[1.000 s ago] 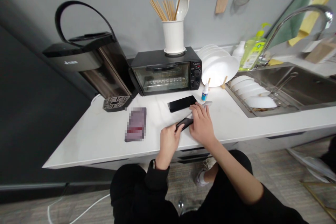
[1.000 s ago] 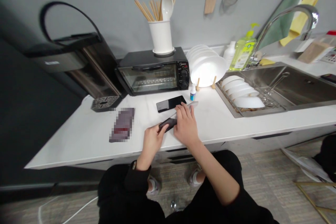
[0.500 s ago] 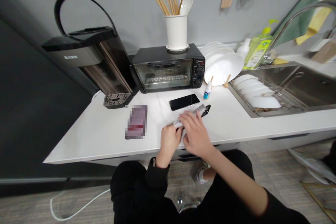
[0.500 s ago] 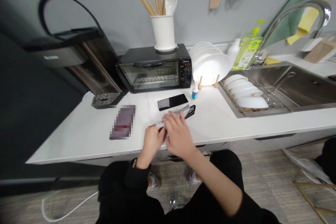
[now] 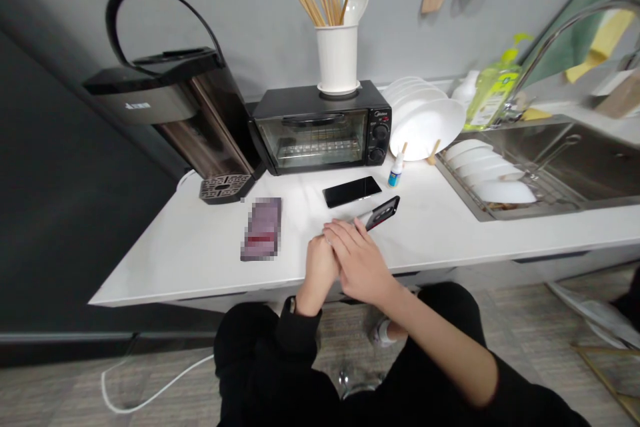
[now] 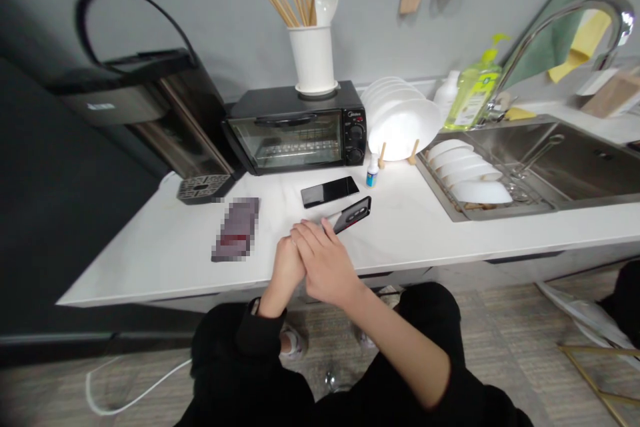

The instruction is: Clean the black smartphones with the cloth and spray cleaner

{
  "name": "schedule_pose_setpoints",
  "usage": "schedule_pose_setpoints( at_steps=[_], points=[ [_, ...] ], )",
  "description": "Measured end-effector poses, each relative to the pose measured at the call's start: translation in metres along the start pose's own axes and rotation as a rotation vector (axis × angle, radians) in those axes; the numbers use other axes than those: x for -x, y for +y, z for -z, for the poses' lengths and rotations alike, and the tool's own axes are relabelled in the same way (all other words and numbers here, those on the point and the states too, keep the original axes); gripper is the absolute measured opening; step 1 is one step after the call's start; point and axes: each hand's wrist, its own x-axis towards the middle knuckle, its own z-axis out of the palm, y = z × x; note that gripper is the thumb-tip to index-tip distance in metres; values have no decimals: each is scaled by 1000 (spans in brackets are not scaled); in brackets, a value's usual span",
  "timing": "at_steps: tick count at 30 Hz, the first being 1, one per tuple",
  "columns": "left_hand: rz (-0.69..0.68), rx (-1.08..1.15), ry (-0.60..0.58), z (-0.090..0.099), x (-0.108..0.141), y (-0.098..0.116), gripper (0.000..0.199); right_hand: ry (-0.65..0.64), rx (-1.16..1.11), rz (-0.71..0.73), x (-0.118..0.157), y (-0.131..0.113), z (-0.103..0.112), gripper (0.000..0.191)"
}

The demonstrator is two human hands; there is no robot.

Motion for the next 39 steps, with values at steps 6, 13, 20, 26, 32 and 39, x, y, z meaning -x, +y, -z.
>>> schedule_pose_setpoints(
  at_steps=[6, 13, 20, 26, 32, 39],
  points=[
    [29, 70, 11, 3, 0, 7, 30, 124, 177, -212, 6, 61, 18, 69],
    [60, 10, -42, 5, -1, 9, 21, 80, 68, -173, 12, 12, 4, 77],
    [67, -9, -39, 3, 0, 5, 21, 23, 124, -93, 18, 30, 11, 81],
    [29, 104, 38, 2, 0, 9, 28, 138, 182, -265, 16, 62, 21, 73],
    [55, 9, -12, 2, -1, 6, 21, 78, 32, -168, 12, 5, 1, 74],
    [50, -6, -32, 2, 1, 3, 21, 15, 96, -96, 16, 20, 9, 75]
  ],
)
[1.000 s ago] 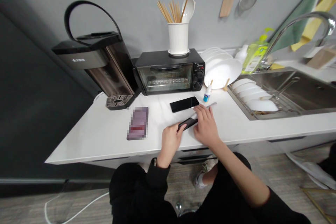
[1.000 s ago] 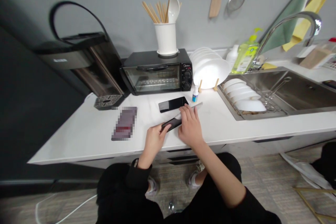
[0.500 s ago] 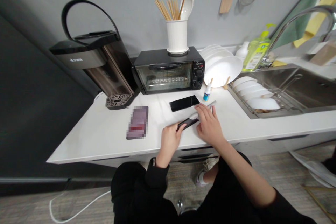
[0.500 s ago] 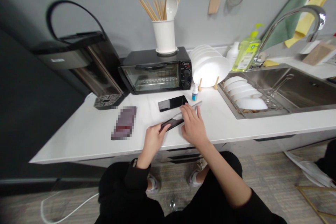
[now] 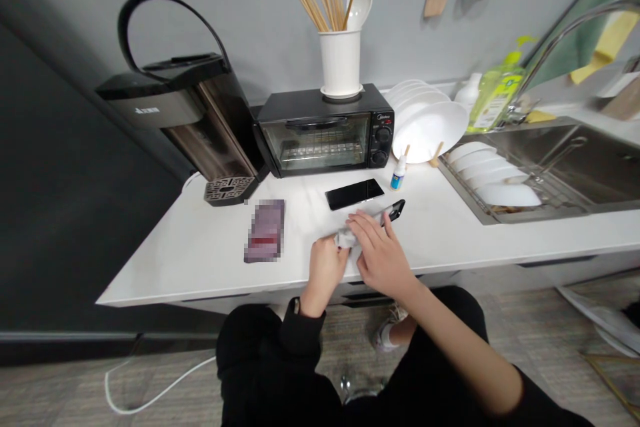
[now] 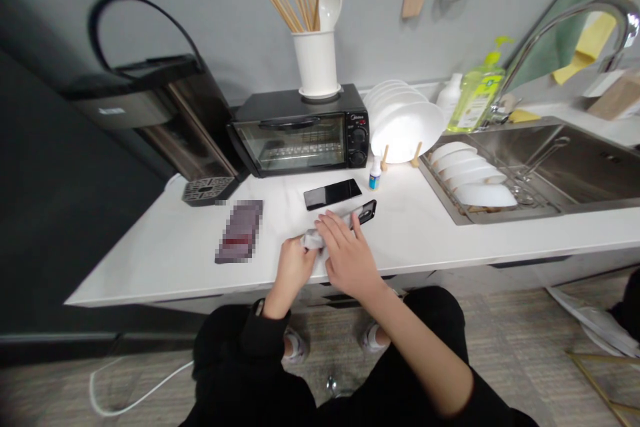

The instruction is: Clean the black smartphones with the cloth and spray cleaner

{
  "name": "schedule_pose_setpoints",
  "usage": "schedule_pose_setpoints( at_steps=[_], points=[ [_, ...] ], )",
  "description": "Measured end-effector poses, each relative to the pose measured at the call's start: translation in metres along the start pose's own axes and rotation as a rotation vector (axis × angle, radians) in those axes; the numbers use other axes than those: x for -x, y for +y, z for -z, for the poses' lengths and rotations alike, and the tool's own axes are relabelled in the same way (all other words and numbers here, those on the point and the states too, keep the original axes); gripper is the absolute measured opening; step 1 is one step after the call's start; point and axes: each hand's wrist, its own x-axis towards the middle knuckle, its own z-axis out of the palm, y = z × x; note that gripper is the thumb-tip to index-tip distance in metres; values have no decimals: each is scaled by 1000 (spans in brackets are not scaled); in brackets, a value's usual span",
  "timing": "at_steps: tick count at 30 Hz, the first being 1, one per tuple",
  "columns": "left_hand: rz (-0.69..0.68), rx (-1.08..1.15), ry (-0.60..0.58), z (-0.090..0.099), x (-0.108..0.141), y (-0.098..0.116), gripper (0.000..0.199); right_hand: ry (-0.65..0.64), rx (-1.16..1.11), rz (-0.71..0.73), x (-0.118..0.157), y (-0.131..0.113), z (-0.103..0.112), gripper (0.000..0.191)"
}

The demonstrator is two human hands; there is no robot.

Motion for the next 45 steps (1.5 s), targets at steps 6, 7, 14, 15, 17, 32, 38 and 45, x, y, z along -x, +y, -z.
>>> schedule_pose_setpoints(
  at_steps=[6, 7, 14, 15, 17, 32, 38, 45],
  points=[
    [-10, 116, 60, 1, 0, 7, 33, 70, 108, -151, -3, 48, 14, 72],
    [-8, 121, 64, 1, 0, 7, 33, 79, 101, -170, -3, 46, 13, 72],
    [1, 1, -6, 2, 0, 2, 21, 13, -55, -68, -2, -22, -5, 73],
    [0, -19, -16, 2, 0, 1, 21, -5, -66, -38, -2, -25, -6, 74],
    [-6, -19, -20, 3, 0, 0, 21, -20, -54, 1, -2, -19, -3, 75],
    [-12, 28, -8, 0, 2, -1, 23, 3, -37, -34, 0, -23, -8, 73],
    [-6, 98, 32, 1, 3, 0, 24, 46, 85, -46, -4, 35, 6, 64],
    [15, 127, 52, 4, 1, 6, 26, 138, 126, -301, -9, 51, 7, 61]
  ],
)
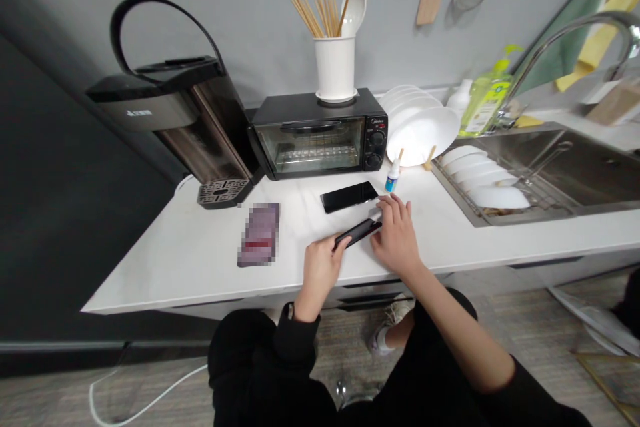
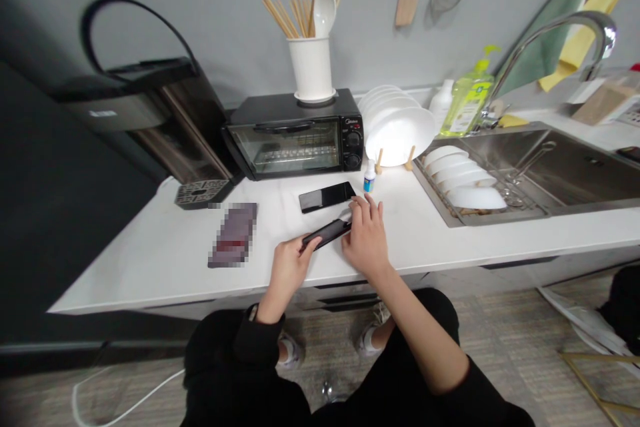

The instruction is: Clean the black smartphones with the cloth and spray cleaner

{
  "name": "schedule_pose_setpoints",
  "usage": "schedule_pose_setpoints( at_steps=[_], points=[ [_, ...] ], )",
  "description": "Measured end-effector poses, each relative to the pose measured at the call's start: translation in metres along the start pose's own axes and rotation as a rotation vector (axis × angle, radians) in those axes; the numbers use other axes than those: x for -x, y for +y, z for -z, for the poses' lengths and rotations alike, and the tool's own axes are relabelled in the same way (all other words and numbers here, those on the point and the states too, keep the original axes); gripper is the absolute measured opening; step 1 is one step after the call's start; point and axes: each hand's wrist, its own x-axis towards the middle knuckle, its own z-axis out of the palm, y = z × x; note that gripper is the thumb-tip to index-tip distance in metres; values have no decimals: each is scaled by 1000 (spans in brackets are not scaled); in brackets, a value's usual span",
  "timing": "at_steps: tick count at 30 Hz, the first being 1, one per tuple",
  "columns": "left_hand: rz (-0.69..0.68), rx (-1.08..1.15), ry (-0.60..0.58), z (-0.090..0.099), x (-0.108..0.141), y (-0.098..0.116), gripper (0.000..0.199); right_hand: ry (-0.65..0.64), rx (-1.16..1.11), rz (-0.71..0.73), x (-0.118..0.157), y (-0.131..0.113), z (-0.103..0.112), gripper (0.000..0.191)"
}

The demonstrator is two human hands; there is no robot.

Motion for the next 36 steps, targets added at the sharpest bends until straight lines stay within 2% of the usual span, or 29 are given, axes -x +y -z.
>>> schedule_pose_setpoints(
  at_steps=[7, 13, 15, 18, 23, 25, 28, 30, 32, 34, 36],
  points=[
    [-31, 70, 8, 2, 0, 2, 25, -15, -80, 65, 13, -44, -6, 67],
    [-18, -136, -53, -1, -1, -5, 22, -84, -197, 202, 23, -70, -4, 65],
    [-35, -164, -70, -2, -1, -8, 22, -123, -219, 289, 25, -68, -3, 65],
    [-44, -150, -63, -3, 0, -9, 20, -141, -174, 369, 19, -45, 0, 64],
    [-66, 23, -15, -1, 1, -1, 25, -76, -47, 286, -8, 2, 7, 53],
    [-70, 40, -5, -1, 1, 1, 24, -66, -41, 240, -12, 2, 8, 48],
    [-54, 8, -18, -1, 0, 0, 23, -70, -87, 213, -4, -25, 8, 46],
    [-40, -66, -39, -1, 0, -3, 22, -101, -143, 252, 5, -47, 6, 49],
    [-41, -144, -56, -1, 0, -6, 21, -134, -187, 317, 11, -57, 5, 55],
    [-57, -153, -58, -1, 0, -7, 20, -139, -183, 363, 9, -47, 5, 58],
    [-65, -86, -38, -1, 1, -5, 23, -105, -126, 347, 0, -23, 5, 54]
  ],
)
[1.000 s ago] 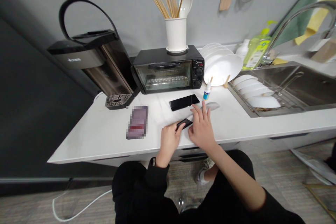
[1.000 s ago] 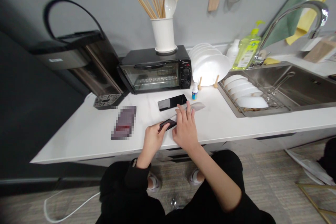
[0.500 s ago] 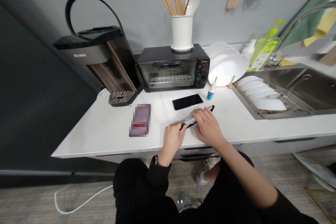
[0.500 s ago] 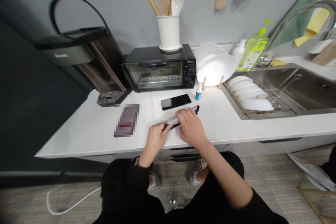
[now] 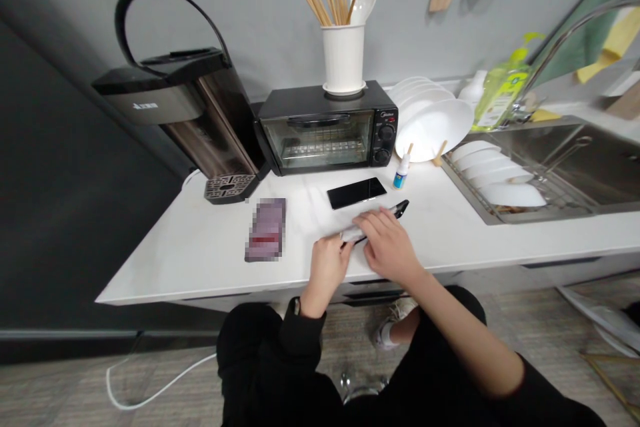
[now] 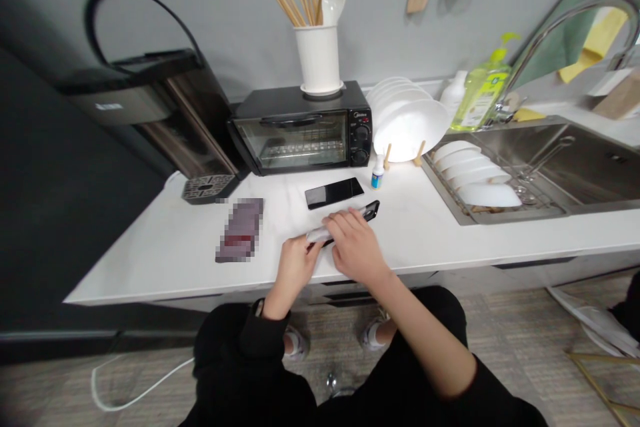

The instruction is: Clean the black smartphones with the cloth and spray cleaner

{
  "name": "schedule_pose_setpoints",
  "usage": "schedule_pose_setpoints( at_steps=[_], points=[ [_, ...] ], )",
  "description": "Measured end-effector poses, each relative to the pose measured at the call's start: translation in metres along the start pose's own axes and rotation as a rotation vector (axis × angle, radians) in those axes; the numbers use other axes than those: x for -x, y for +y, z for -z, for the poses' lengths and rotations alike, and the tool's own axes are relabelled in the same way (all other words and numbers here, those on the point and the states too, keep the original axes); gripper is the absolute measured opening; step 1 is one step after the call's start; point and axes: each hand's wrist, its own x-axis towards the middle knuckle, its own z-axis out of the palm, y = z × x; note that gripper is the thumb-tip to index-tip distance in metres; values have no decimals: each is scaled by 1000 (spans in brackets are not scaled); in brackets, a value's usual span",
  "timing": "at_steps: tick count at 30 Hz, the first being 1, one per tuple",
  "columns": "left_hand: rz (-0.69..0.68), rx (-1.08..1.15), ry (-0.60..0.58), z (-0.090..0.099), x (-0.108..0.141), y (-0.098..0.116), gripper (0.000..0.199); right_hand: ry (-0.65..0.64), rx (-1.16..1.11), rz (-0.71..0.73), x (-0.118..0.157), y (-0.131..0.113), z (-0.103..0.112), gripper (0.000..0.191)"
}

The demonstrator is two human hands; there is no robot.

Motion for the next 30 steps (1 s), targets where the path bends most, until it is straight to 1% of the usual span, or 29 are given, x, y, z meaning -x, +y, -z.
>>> schedule_pose_setpoints(
  at_steps=[2, 3, 4, 5, 6, 7, 9, 10, 11, 12, 13, 15, 16, 17, 18, 20, 21, 22, 23, 24, 25, 27, 28, 29, 30],
  points=[
    [-5, 79, 26, 0, -1, 3, 26, 48, 72, -96, -2, 24, 3, 46],
    [-5, 103, 36, 0, -1, 4, 27, 77, 93, -157, -3, 29, 4, 43],
    [-4, 115, 41, -1, -1, 4, 26, 103, 95, -205, -4, 28, 3, 41],
    [-2, 111, 42, -1, -2, 4, 25, 124, 73, -226, -5, 21, 0, 41],
    [2, 97, 41, -1, -2, 3, 24, 135, 35, -220, -6, 9, -4, 42],
    [8, 77, 38, -1, -2, 2, 23, 136, -17, -178, -6, -5, -8, 43],
    [15, 38, 29, -1, -2, -2, 23, 55, -95, -41, -6, -27, -16, 51],
    [16, 23, 28, -1, -1, -3, 24, 18, -99, 26, -5, -30, -17, 55],
    [16, 19, 27, 0, -1, -4, 25, 2, -78, 57, -4, -26, -16, 58],
    [13, 31, 28, 0, 0, -4, 25, 4, -40, 50, -4, -17, -14, 59],
    [9, 51, 31, 1, 0, -4, 26, 31, 8, 2, -2, -4, -11, 59],
    [-2, 107, 38, 1, 1, -2, 27, 85, 83, -160, 0, 17, -4, 53],
    [-7, 135, 45, 2, 1, -1, 27, 107, 96, -218, 1, 21, -2, 51],
    [-13, 156, 49, 2, 1, -1, 26, 116, 90, -243, 2, 18, -2, 50],
    [-18, 160, 49, 2, 1, -1, 25, 112, 66, -234, 3, 9, -3, 52],
    [-25, 137, 41, 1, 1, -3, 24, 62, -10, -134, 5, -16, -9, 58],
    [-27, 117, 35, 1, 1, -5, 24, 19, -42, -60, 5, -26, -12, 63],
    [-28, 95, 31, 0, 1, -6, 24, -14, -62, 2, 5, -32, -13, 67],
    [-26, 81, 32, 0, 2, -7, 25, -28, -63, 35, 5, -32, -13, 68],
    [-23, 81, 38, 0, 2, -7, 26, -19, -45, 31, 4, -26, -12, 68],
    [-20, 92, 46, 1, 2, -6, 26, 13, -12, -17, 3, -18, -11, 65],
    [-18, 132, 56, 2, 2, -4, 27, 109, 62, -185, 0, -2, -9, 55],
    [-18, 156, 59, 2, 2, -3, 27, 151, 82, -259, -2, 1, -10, 50],
    [-21, 174, 58, 3, 2, -2, 27, 172, 84, -294, -2, -2, -11, 48],
    [-24, 175, 56, 4, 2, -1, 25, 169, 68, -289, -2, -9, -14, 48]
  ],
)
